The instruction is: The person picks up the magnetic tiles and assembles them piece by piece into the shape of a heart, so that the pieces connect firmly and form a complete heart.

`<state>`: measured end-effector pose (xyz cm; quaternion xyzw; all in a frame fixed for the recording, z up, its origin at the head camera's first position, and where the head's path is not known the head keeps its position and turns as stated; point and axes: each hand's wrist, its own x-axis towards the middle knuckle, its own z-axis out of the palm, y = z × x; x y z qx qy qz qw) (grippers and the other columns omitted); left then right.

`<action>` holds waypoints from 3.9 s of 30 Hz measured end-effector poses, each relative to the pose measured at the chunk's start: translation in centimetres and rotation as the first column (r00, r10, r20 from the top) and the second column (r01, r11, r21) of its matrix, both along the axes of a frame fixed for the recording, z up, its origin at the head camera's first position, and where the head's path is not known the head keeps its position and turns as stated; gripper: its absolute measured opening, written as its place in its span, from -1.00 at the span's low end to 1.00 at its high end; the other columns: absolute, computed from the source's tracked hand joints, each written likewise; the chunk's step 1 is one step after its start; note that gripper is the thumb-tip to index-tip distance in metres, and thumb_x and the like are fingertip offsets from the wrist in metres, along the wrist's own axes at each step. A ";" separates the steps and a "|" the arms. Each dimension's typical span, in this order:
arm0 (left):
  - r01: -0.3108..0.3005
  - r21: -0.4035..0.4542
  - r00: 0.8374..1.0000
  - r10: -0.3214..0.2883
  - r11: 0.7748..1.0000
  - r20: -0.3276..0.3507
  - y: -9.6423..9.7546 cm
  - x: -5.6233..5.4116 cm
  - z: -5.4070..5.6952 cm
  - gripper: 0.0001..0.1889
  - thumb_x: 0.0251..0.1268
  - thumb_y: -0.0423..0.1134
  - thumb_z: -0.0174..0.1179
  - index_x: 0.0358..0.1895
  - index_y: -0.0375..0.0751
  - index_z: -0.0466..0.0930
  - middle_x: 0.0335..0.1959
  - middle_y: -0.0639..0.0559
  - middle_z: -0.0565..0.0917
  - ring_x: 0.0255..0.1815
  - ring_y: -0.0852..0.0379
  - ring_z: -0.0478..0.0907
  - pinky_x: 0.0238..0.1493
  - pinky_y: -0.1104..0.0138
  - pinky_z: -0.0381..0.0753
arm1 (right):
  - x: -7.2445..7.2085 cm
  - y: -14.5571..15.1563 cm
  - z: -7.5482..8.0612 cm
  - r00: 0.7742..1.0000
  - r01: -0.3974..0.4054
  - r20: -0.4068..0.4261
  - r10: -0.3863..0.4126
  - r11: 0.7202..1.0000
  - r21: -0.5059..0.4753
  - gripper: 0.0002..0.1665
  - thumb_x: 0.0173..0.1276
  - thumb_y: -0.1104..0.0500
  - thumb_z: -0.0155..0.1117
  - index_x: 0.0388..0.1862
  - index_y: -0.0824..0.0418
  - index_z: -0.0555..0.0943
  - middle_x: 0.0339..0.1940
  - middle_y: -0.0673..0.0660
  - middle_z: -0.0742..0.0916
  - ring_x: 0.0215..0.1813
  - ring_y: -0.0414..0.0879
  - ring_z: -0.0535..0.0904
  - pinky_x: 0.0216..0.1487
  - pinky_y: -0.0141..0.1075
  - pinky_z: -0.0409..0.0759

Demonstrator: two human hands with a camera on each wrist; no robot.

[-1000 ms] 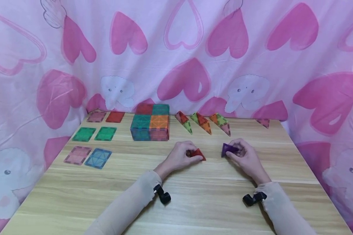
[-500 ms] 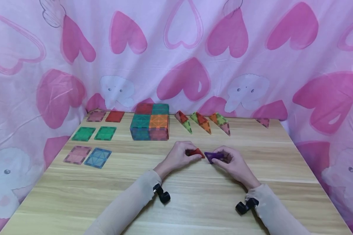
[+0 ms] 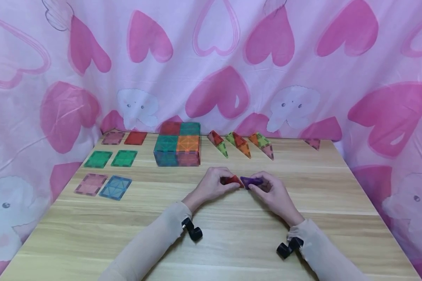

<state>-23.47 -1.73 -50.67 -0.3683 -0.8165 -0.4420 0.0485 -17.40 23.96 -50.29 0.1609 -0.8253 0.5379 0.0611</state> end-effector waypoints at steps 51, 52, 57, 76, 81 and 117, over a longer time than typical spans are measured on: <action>-0.003 -0.041 1.000 0.004 0.999 0.025 0.1 -0.1 -0.1 -0.87 0.42 -0.13 0.59 -0.12 -0.07 0.91 -0.20 0.16 0.83 -0.21 0.29 0.65 -0.11 0.38 0.64 | -8.3 19.1 0.7 0.731 0.680 0.153 -0.665 0.726 -0.101 -0.17 0.59 0.06 0.45 0.76 -0.03 0.40 0.72 0.17 0.50 0.59 0.03 0.50 0.48 -0.40 0.53; -0.003 -0.041 1.000 0.004 0.999 0.026 0.0 -0.1 -0.1 -0.86 0.42 -0.12 0.59 -0.12 -0.07 0.91 -0.20 0.15 0.83 -0.21 0.29 0.65 -0.11 0.38 0.64 | -8.4 19.2 0.7 0.736 0.675 0.151 -0.660 0.733 -0.086 -0.16 0.59 0.05 0.44 0.77 -0.01 0.38 0.73 0.19 0.49 0.61 0.06 0.49 0.53 -0.35 0.51; -0.003 -0.034 0.999 0.004 0.999 0.032 0.0 -0.2 -0.1 -0.87 0.42 -0.13 0.59 -0.12 -0.07 0.91 -0.19 0.16 0.83 -0.21 0.28 0.65 -0.12 0.37 0.64 | -8.8 20.1 0.8 0.802 0.577 0.130 -0.583 0.813 0.083 -0.07 0.67 -0.03 0.26 0.88 0.05 0.14 0.80 0.30 0.33 0.71 0.28 0.38 0.68 0.02 0.41; -0.002 -0.046 1.000 0.003 0.999 0.024 0.0 0.0 0.1 -0.88 0.43 -0.13 0.58 -0.15 -0.07 0.89 -0.21 0.15 0.82 -0.22 0.27 0.65 -0.13 0.37 0.63 | -9.6 20.7 1.0 0.929 0.362 -0.090 -0.360 0.827 0.430 -0.29 0.65 0.14 0.27 0.67 0.38 0.41 0.55 0.66 0.42 0.54 0.60 0.29 0.54 0.47 0.25; -0.008 -0.064 1.000 0.009 0.998 0.023 0.0 0.0 0.3 -0.88 0.45 -0.11 0.57 -0.17 -0.05 0.89 -0.21 0.16 0.82 -0.23 0.27 0.65 -0.14 0.37 0.62 | -9.1 20.1 0.9 0.910 0.412 -0.141 -0.389 0.822 0.393 -0.51 0.61 0.20 0.36 0.35 0.50 0.64 0.23 0.55 0.50 0.24 0.40 0.40 0.24 0.19 0.39; -0.007 -0.061 1.000 0.009 0.998 0.024 0.0 0.2 -0.1 -0.86 0.44 -0.11 0.58 -0.13 -0.06 0.89 -0.18 0.15 0.83 -0.20 0.27 0.66 -0.10 0.37 0.63 | -5.5 17.9 0.4 0.955 0.298 -0.058 -0.292 0.937 0.180 -0.65 0.56 0.22 0.53 0.22 0.35 0.74 0.03 0.25 0.85 -0.08 -0.37 0.67 -0.05 -0.62 0.54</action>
